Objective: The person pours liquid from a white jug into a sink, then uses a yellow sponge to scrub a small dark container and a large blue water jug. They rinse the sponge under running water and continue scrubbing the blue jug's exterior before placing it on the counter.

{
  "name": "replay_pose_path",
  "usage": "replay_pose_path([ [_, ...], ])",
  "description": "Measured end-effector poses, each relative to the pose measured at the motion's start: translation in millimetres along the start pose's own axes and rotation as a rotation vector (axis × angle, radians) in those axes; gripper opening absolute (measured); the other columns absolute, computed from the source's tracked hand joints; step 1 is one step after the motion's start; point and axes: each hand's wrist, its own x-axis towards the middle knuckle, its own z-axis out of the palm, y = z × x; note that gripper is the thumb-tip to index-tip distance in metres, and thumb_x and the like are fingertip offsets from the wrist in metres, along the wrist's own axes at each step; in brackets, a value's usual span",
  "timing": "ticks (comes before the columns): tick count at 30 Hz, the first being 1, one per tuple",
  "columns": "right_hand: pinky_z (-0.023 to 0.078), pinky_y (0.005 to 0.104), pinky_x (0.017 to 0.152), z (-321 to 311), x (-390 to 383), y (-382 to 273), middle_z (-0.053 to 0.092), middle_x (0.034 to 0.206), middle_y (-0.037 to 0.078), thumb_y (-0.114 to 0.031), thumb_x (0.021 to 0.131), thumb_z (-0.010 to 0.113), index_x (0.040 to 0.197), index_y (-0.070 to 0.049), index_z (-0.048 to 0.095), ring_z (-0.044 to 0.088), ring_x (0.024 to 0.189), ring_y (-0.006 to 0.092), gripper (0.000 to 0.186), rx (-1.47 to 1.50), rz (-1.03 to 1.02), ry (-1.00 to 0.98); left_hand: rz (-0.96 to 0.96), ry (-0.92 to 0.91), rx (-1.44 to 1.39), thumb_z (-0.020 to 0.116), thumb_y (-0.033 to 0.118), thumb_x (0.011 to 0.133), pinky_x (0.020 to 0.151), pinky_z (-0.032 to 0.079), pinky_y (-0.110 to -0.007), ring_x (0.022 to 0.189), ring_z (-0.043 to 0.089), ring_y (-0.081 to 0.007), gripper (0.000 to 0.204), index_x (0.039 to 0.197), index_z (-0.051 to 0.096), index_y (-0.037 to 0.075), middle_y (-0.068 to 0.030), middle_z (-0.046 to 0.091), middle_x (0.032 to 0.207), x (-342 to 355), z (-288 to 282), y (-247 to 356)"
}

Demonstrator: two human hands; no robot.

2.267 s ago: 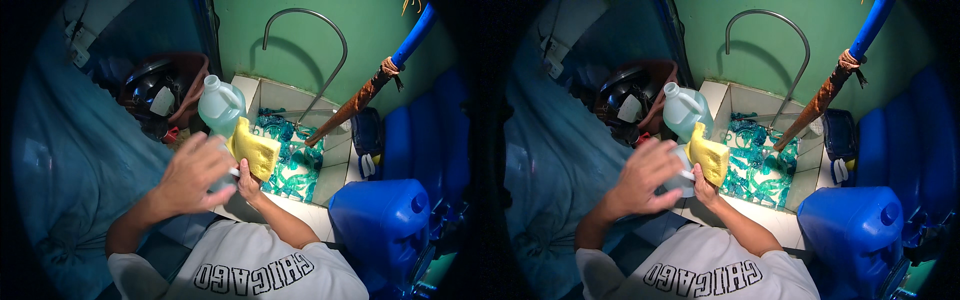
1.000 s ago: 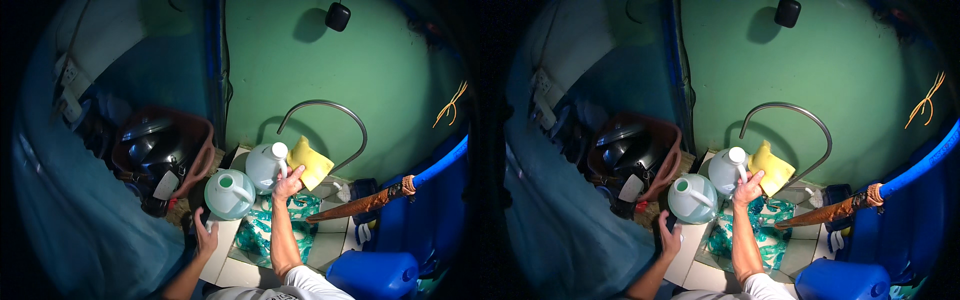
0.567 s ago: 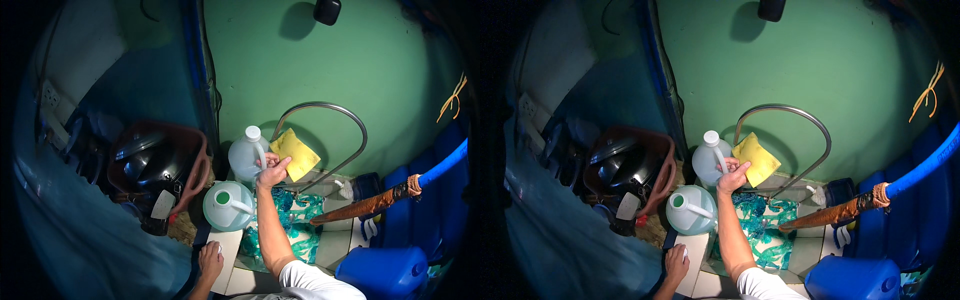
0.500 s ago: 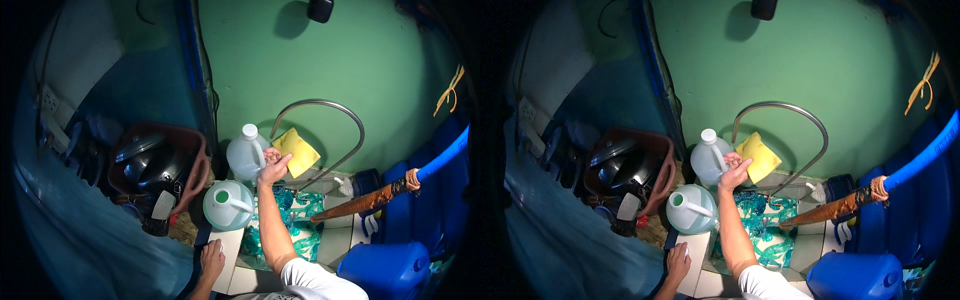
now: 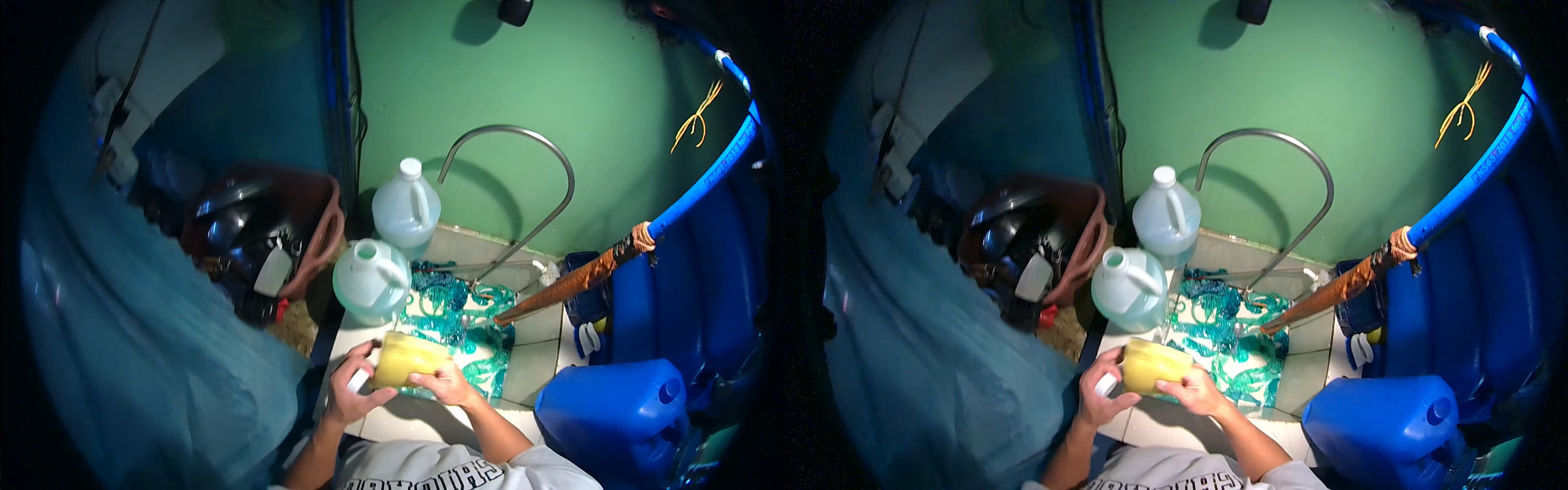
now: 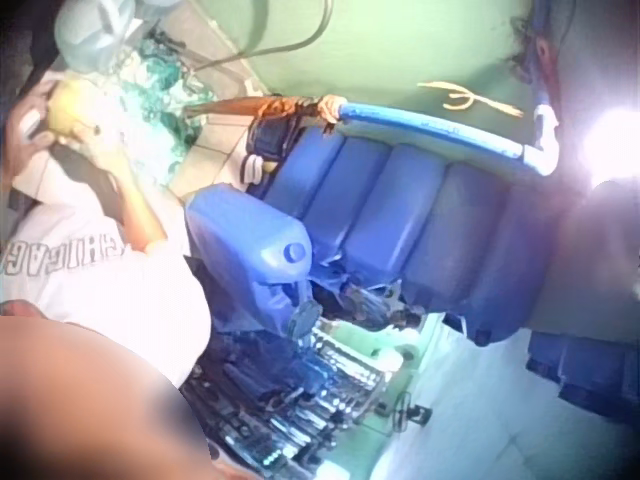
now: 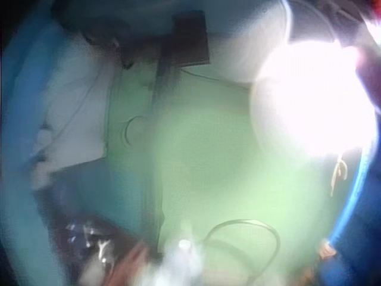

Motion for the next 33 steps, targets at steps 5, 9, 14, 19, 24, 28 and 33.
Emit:
replay_pose_path([
  [5, 0.039, 0.0264, 0.051, 19.5, 5.9, -18.6, 0.050, 0.060, -0.002, -0.022, 0.092, 0.072, 0.105, -0.002, 0.068, 0.042, 0.055, 0.0059, 0.025, 0.064, 0.356, -0.173, -0.100, 0.123, 0.026, 0.085, 0.011, 0.074, 0.071, 0.047, -0.030, 0.080, 0.055, -0.0124, 0.038, 0.090, 0.051, 0.006, -0.0046, 0.055, 0.083, -1.8, -1.5, 12.7],
  [9, 0.052, 0.0337, 0.075, -3.8, 88.2, -45.1, 0.059, 0.093, 0.011, -0.026, 0.071, 0.087, 0.133, 0.000, 0.056, 0.058, 0.080, 0.0197, 0.074, -0.551, -0.289, 0.295, -0.191, 0.405, -0.027, 0.081, 0.005, 0.074, 0.070, 0.045, -0.029, 0.079, 0.051, -0.0109, 0.035, 0.088, 0.050, 0.005, -0.0026, 0.052, 0.083, -21.2, -8.2, -7.2],
  [14, 0.053, 0.0447, 0.085, 35.1, 168.0, -33.5, 0.065, 0.107, 0.020, -0.041, 0.071, 0.084, 0.116, -0.003, 0.064, 0.067, 0.097, 0.0366, 0.062, -0.694, -0.112, 0.394, -0.256, 0.517, -0.142, 0.080, 0.004, 0.076, 0.070, 0.044, -0.028, 0.078, 0.048, -0.0097, 0.035, 0.088, 0.048, 0.007, -0.0003, 0.048, 0.084, -53.2, -20.0, -11.8],
  [19, 0.057, 0.0432, 0.069, 29.3, 177.5, -23.5, 0.072, 0.077, 0.017, -0.034, 0.068, 0.081, 0.089, -0.002, 0.069, 0.072, 0.074, 0.0355, 0.040, -0.622, -0.211, 0.289, -0.266, 0.607, -0.075, 0.080, 0.005, 0.077, 0.072, 0.044, -0.028, 0.081, 0.047, -0.0098, 0.036, 0.090, 0.047, 0.007, 0.0004, 0.047, 0.085, -83.0, -48.0, -4.2],
  [24, 0.056, 0.0325, 0.066, 26.7, 174.2, -19.6, 0.071, 0.072, 0.004, -0.018, 0.076, 0.078, 0.088, -0.002, 0.070, 0.067, 0.072, 0.0089, 0.022, -0.534, -0.251, 0.055, -0.271, 0.624, 0.020, 0.079, 0.007, 0.076, 0.072, 0.043, -0.029, 0.079, 0.046, -0.0115, 0.034, 0.089, 0.048, 0.007, -0.0009, 0.046, 0.084, -102.9, -63.2, 1.2],
  [28, 0.054, 0.0327, 0.061, 29.0, 170.7, -20.5, 0.071, 0.073, 0.009, -0.028, 0.071, 0.081, 0.076, -0.004, 0.069, 0.067, 0.064, 0.0144, 0.027, -0.713, -0.301, 0.149, -0.288, 0.592, 0.041, 0.079, 0.007, 0.076, 0.072, 0.042, -0.029, 0.079, 0.046, -0.0121, 0.034, 0.089, 0.048, 0.007, -0.0010, 0.046, 0.084, -107.7, -64.7, 9.5],
  [33, 0.053, 0.0316, 0.060, 25.2, 164.8, -23.5, 0.069, 0.070, 0.009, -0.028, 0.069, 0.083, 0.075, -0.003, 0.069, 0.065, 0.063, 0.0146, 0.029, -0.549, -0.210, 0.047, -0.200, 0.551, 0.081, 0.079, 0.009, 0.076, 0.073, 0.042, -0.029, 0.080, 0.047, -0.0125, 0.034, 0.090, 0.049, 0.007, -0.0024, 0.047, 0.085, -104.7, -63.5, 17.6],
])
